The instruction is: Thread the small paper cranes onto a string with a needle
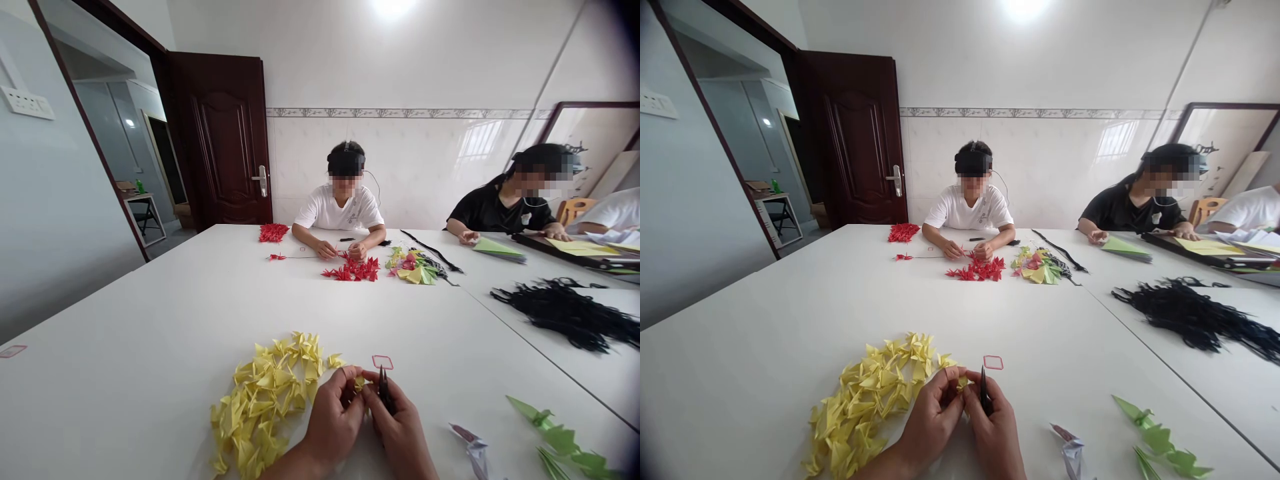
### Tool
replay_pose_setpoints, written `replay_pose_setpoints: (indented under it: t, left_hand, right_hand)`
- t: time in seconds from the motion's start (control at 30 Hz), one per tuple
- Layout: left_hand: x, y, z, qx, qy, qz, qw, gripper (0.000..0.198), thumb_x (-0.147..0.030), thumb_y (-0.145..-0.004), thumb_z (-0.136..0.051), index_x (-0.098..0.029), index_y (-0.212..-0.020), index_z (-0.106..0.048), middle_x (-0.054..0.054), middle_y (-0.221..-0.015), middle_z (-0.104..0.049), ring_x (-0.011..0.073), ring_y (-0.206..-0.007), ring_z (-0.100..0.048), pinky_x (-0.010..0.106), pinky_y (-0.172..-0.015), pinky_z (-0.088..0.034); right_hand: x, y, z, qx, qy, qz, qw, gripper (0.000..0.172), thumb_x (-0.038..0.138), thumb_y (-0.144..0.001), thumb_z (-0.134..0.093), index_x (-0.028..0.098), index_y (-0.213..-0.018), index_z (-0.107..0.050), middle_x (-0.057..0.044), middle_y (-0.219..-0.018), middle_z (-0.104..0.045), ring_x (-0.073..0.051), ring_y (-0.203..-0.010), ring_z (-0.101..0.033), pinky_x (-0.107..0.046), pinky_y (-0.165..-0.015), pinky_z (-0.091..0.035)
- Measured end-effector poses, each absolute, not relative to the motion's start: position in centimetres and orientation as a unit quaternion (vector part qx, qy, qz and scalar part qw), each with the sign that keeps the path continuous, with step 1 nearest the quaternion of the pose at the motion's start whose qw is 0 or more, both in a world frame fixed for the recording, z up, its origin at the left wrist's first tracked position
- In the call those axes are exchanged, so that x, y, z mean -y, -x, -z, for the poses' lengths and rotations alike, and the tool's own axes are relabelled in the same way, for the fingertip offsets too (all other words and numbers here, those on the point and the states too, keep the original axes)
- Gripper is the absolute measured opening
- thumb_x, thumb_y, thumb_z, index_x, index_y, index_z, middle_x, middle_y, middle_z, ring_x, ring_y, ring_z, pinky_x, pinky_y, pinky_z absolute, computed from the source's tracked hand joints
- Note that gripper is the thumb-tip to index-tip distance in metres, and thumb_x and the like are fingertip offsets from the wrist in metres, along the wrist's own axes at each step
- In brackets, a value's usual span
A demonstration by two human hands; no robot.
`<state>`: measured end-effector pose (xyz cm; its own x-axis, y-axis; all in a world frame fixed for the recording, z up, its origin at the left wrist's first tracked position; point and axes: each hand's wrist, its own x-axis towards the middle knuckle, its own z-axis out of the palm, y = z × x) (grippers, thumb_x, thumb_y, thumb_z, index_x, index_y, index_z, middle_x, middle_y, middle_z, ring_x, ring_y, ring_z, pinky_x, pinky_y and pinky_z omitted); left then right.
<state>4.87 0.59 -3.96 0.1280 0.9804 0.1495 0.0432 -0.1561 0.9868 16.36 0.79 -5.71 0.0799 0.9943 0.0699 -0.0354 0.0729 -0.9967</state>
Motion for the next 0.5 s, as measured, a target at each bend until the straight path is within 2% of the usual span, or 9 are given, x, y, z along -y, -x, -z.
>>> replay_pose_setpoints:
  t: [0.13,0.27,0.5]
  left_hand:
    - [-0.6,-4.9,4.1,-0.423,-0.570,-0.505,0.491,0.025,-0.017,-0.081,-0.050,-0.015,-0.103,-0.061,0.005,-0.088,-0.065,0.0142,-0.077,-0.057,0.024,-0.075,-0.046]
    - [-0.7,-4.9,4.6,-0.425,-0.572,-0.504,0.488,0.026,-0.016,-0.080,-0.050,-0.014,-0.103,-0.061,0.006,-0.086,-0.064,0.0137,-0.074,-0.055,0.024,-0.072,-0.046]
    - [-0.7,-5.0,4.6,-0.449,-0.571,-0.493,0.478,0.028,-0.018,-0.079,-0.051,-0.012,-0.105,-0.061,0.006,-0.082,-0.064,0.0130,-0.070,-0.054,0.024,-0.068,-0.045]
  right_hand:
    - [-1.2,-16.6,6.2,0.488,0.480,-0.479,0.550,0.046,0.051,-0.067,-0.069,0.014,-0.094,-0.067,-0.011,-0.086,-0.072,-0.025,-0.080,-0.066,-0.030,-0.072,-0.052]
    - [-1.5,-16.8,6.9,0.500,0.465,-0.488,0.543,0.046,0.050,-0.068,-0.069,0.014,-0.095,-0.067,-0.012,-0.091,-0.072,-0.025,-0.084,-0.066,-0.030,-0.077,-0.052]
    - [-1.6,-16.9,7.6,0.510,0.471,-0.475,0.540,0.042,0.050,-0.071,-0.066,0.016,-0.097,-0.067,-0.010,-0.092,-0.072,-0.023,-0.084,-0.066,-0.027,-0.076,-0.052]
